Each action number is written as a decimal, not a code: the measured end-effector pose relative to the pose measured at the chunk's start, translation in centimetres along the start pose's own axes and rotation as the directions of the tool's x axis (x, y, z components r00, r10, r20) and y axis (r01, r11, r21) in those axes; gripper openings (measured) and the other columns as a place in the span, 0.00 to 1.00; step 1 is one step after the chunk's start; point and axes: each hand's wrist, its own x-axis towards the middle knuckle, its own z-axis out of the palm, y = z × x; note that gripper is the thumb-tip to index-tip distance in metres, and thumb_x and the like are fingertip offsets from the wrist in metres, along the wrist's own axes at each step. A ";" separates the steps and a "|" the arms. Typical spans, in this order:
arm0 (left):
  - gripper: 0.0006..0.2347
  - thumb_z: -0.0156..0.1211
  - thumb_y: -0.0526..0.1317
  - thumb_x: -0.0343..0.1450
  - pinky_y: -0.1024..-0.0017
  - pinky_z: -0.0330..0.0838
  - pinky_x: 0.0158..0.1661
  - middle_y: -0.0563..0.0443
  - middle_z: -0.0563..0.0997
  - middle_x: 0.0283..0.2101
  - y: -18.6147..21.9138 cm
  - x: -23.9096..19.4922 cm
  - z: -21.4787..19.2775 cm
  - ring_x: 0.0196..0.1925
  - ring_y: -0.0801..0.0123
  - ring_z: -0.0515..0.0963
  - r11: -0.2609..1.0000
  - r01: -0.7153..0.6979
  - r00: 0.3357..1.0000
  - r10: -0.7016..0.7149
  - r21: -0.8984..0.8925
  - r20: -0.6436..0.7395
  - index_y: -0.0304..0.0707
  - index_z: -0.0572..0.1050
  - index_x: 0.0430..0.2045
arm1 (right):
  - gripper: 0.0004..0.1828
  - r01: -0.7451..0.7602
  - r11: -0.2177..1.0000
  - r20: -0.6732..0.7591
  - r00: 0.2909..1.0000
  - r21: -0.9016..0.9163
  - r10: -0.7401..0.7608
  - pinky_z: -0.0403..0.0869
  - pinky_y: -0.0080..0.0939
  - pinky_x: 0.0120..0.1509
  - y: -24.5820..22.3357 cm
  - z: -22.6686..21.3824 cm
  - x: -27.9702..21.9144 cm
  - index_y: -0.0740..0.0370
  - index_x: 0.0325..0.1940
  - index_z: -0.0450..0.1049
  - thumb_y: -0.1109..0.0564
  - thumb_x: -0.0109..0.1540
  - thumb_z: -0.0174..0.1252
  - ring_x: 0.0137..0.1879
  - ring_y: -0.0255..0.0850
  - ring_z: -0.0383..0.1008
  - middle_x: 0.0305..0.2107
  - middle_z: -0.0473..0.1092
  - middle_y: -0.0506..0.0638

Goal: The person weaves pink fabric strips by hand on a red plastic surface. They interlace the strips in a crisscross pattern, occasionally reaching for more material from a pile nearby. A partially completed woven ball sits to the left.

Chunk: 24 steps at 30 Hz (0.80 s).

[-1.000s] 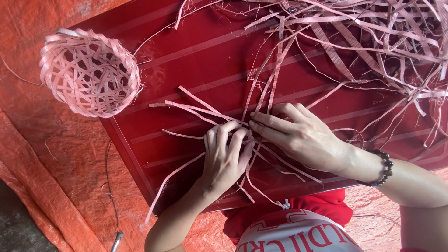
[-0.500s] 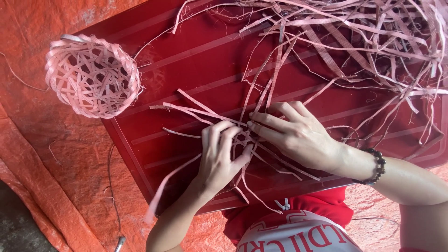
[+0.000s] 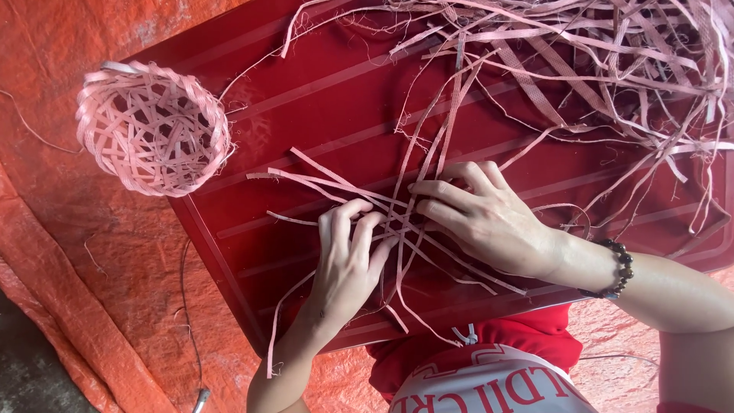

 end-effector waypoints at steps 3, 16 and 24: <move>0.13 0.61 0.35 0.58 0.64 0.66 0.36 0.48 0.64 0.39 -0.3 -0.2 0.5 0.40 0.56 0.64 0.999 -0.022 1.000 0.021 0.044 0.008 0.38 0.66 0.32 | 0.07 -0.008 1.000 0.016 1.000 -0.011 0.008 0.59 0.40 0.41 0.1 0.3 -0.2 0.57 0.32 0.66 0.52 0.56 0.47 0.40 0.47 0.60 0.37 0.65 0.48; 0.10 0.58 0.35 0.60 0.66 0.63 0.32 0.47 0.65 0.37 0.0 -0.1 0.5 0.35 0.57 0.66 0.998 0.001 1.000 -0.002 0.055 0.019 0.39 0.66 0.31 | 0.09 -0.012 1.000 0.010 1.000 0.010 0.012 0.60 0.40 0.41 0.1 0.5 0.0 0.58 0.33 0.66 0.52 0.58 0.44 0.40 0.47 0.60 0.36 0.65 0.49; 0.09 0.56 0.35 0.61 0.67 0.62 0.32 0.48 0.65 0.37 0.3 0.0 0.4 0.35 0.58 0.65 0.998 -0.022 1.000 0.022 0.053 -0.006 0.39 0.66 0.31 | 0.08 -0.004 1.000 0.002 1.000 0.000 0.004 0.59 0.40 0.40 -0.2 0.2 0.3 0.58 0.31 0.66 0.53 0.57 0.45 0.39 0.47 0.60 0.35 0.64 0.49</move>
